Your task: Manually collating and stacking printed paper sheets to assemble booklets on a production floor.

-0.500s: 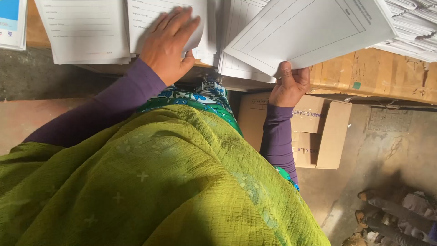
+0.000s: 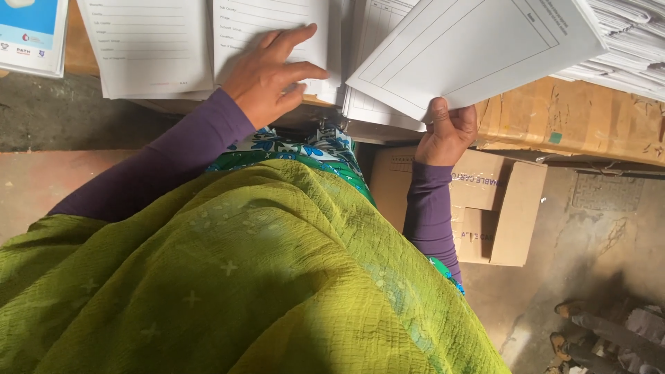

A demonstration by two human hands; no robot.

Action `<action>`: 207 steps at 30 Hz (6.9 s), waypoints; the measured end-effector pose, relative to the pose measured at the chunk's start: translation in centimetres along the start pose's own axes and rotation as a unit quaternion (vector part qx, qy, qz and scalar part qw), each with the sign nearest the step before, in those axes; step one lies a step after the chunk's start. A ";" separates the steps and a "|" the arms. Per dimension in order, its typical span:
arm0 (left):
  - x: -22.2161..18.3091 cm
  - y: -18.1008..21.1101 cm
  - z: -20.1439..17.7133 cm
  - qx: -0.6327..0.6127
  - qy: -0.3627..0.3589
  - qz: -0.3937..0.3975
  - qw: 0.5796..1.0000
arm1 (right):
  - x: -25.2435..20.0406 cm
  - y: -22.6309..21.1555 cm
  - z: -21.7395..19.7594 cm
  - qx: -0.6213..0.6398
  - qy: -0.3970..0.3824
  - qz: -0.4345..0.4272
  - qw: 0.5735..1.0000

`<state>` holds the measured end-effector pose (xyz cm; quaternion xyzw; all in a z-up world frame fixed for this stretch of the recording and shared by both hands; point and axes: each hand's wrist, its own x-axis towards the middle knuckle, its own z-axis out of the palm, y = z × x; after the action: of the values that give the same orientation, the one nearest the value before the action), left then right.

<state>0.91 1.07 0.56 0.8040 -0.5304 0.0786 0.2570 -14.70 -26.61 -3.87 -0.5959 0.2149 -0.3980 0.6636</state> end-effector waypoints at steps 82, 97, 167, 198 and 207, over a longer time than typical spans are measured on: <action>-3.8 2.7 -5.2 -0.289 0.177 -0.073 0.938 | -5.8 1.2 9.2 0.089 -0.242 0.047 0.965; -12.2 -15.7 -4.9 -0.243 0.318 -0.141 0.905 | -4.1 -2.5 9.5 -0.034 -0.300 0.050 0.952; 3.9 4.2 -4.6 -0.149 0.154 0.022 0.976 | -1.6 1.9 -1.6 0.012 -0.204 0.012 0.979; 0.2 8.0 -3.5 -0.172 0.307 0.190 0.917 | -3.5 4.2 -4.2 0.029 -0.275 0.082 0.958; -0.1 9.0 -3.3 -0.115 0.257 0.343 0.896 | -1.3 5.4 -1.7 -0.009 -0.206 0.077 0.975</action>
<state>-6.70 0.06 6.35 0.4890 -0.6942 0.3043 0.4317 -15.28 -26.77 -9.62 -0.6528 0.1224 -0.2123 0.7168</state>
